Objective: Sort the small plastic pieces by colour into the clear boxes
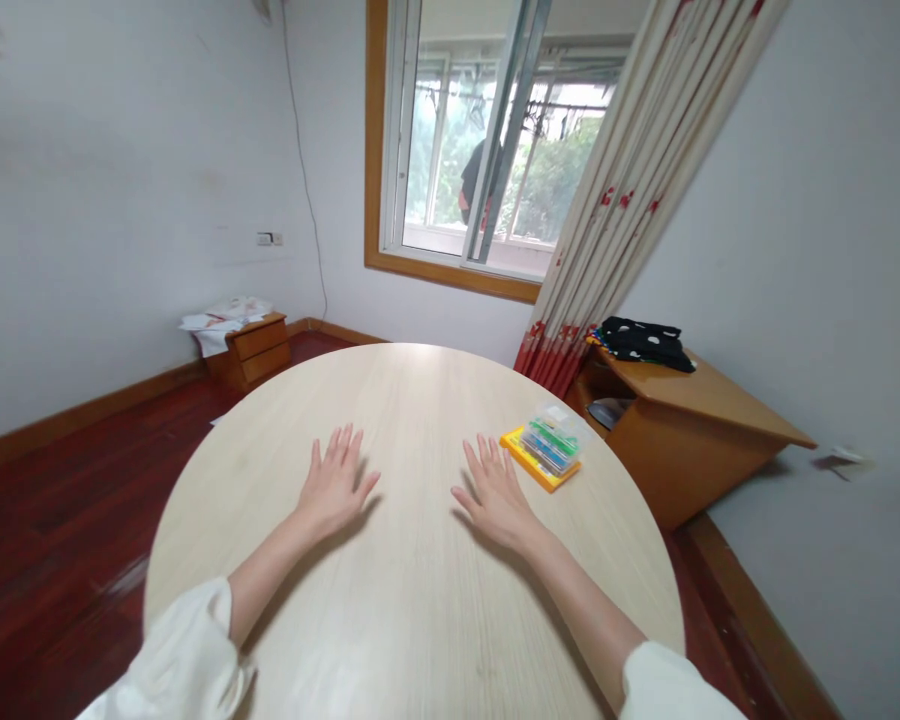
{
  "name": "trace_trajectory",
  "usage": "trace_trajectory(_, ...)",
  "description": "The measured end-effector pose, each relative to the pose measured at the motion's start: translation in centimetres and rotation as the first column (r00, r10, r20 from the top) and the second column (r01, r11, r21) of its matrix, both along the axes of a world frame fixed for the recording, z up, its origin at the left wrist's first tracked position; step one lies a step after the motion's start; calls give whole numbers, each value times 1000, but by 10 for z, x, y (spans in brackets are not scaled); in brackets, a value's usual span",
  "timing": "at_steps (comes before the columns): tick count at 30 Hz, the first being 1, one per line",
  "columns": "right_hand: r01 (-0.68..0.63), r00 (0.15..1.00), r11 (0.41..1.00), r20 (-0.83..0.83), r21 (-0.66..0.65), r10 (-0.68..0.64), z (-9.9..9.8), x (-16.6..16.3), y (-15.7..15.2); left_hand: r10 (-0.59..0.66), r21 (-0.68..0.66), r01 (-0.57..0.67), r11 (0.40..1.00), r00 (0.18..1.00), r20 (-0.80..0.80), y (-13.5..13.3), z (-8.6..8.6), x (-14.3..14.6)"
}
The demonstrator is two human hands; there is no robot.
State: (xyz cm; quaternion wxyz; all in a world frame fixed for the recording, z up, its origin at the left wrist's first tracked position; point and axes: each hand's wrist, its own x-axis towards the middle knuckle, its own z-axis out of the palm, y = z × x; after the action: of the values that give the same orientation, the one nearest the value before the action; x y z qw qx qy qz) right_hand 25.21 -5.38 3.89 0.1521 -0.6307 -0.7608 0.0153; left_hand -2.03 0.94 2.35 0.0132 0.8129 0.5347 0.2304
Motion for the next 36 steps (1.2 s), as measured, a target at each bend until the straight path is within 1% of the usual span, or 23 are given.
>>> trace_trajectory(1,-16,1000,1000,15,-26,16,0,-8,0,-31,-34,28,999,997,-70,-6,-4,-2)
trace_trajectory(3,-32,999,995,40,-98,36,-5,-20,1,-86,-91,72,993,984,-159,-15,-10,-4)
trace_trajectory(5,-29,998,984,55,-174,39,-14,-26,3,-118,-144,90,986,972,-204,-20,-16,-5)
trace_trajectory(7,-21,998,977,58,-212,34,-22,-29,4,-129,-190,87,978,966,-226,-21,-19,-6)
trace_trajectory(10,-12,998,977,57,-211,24,-26,-29,4,-132,-212,83,974,964,-231,-20,-21,-6)
trace_trajectory(17,-12,999,983,46,-185,21,-23,-28,4,-147,-186,113,976,974,-175,-19,-22,-7)
trace_trajectory(26,-8,999,981,48,-195,18,-25,-29,3,-136,-183,102,978,973,-186,-20,-24,-8)
trace_trajectory(28,-26,999,990,26,-140,30,-26,-29,1,-147,-194,121,974,981,-125,-19,-21,-9)
trace_trajectory(29,-40,999,996,10,-82,41,-26,-28,0,-162,-191,148,970,985,-57,-19,-19,-11)
trace_trajectory(31,-66,997,994,-30,92,69,-26,-26,-1,-181,-142,201,969,973,144,-18,-15,-16)
trace_trajectory(32,-69,996,979,-50,192,80,-25,-24,-1,-168,-94,198,976,951,259,-17,-12,-18)
trace_trajectory(33,-60,994,955,-69,290,83,-23,-21,0,-133,-50,161,986,925,356,-16,-9,-22)
trace_trajectory(34,-35,993,925,-88,379,74,-21,-16,2,-82,-11,96,995,898,432,-15,-7,-25)
trace_trajectory(36,63,991,848,-130,526,7,-15,-3,6,21,8,-30,1000,833,553,-12,-4,-30)
